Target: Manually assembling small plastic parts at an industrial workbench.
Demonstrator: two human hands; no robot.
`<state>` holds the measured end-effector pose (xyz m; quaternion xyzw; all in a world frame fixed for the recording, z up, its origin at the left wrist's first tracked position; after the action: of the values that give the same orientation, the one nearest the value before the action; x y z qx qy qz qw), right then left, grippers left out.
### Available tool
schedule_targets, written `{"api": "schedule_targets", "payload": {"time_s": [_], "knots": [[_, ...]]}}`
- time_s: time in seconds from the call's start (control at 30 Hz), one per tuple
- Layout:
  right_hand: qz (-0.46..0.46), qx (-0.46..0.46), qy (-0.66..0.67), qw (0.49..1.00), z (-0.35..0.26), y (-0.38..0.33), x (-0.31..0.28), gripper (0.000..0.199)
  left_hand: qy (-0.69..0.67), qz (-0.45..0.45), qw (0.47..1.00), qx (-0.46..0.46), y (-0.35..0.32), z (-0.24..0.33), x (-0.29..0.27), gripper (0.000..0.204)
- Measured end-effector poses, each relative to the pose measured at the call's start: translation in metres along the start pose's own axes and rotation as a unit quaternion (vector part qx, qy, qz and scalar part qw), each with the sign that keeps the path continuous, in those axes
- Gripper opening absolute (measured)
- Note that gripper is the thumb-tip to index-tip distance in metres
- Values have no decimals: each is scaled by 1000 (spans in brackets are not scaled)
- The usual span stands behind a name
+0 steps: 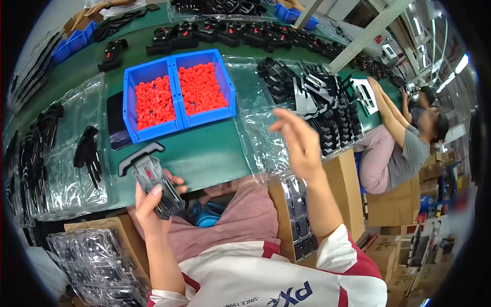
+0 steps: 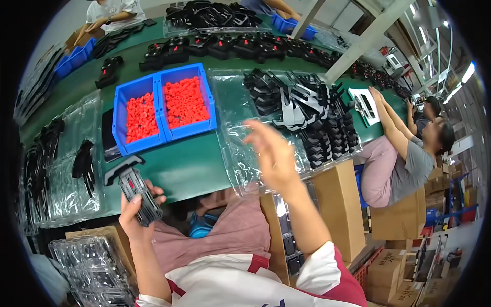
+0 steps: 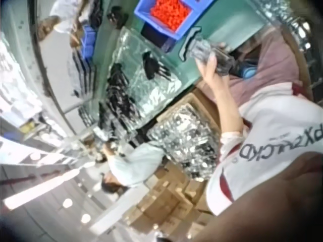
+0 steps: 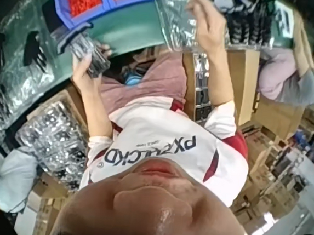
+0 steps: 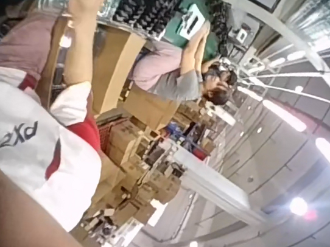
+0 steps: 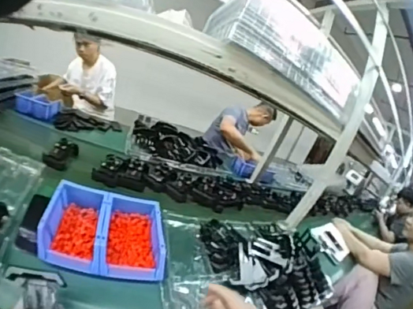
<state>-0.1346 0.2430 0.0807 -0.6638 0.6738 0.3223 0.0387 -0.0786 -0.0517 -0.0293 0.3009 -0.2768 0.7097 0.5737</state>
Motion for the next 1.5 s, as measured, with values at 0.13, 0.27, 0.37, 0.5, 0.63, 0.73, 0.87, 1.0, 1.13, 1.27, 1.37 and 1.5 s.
{"api": "schedule_targets", "payload": {"time_s": [0.13,0.27,0.37,0.5,0.63,0.73,0.87,1.0,1.13,1.27,1.37,1.5], "knots": [[52,34,-415,908,74,19,-66,33,2,-63,994,-86,-6,-13,13,48],[32,86,-490,867,107,28,-95,25,-8,-86,991,-104,-10,-14,2,54],[-28,93,-474,875,108,31,-98,21,-9,-77,991,-113,-9,-17,-5,57],[-73,89,-336,935,83,34,-94,19,-5,-21,994,-109,-4,-20,-16,61],[-60,57,-138,987,18,14,-49,20,-29,-27,996,-81,-5,-9,-2,69],[-69,11,-16,997,-9,-22,-2,22,-9,-34,995,-92,1,-15,5,75],[-127,-159,78,976,-56,-54,65,27,-27,-29,996,-78,9,-20,-6,71],[-179,-136,126,966,-62,-62,112,29,-158,-27,978,-131,4,-24,3,67],[-183,-159,102,965,-59,-63,121,19,27,-77,991,-103,-4,-13,23,64],[-144,-159,98,972,-55,-67,106,21,63,-56,991,-103,-5,-28,24,63],[-150,-174,113,967,-56,-69,96,21,103,-49,988,-103,-6,-33,23,65],[-106,-204,81,970,-55,-73,72,23,116,-99,985,-77,-2,-44,36,64]]}}
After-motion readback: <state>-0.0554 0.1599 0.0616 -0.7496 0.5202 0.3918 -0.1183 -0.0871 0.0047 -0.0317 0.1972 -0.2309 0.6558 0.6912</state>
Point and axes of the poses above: each hand's wrist, its own y-axis towards the middle knuckle, its own x-axis out of the palm, z = x × y, the point moved 9 cm from there along y, towards the middle knuckle, and after that the axes turned 4 degrees about -y, right-handed, at the moved point
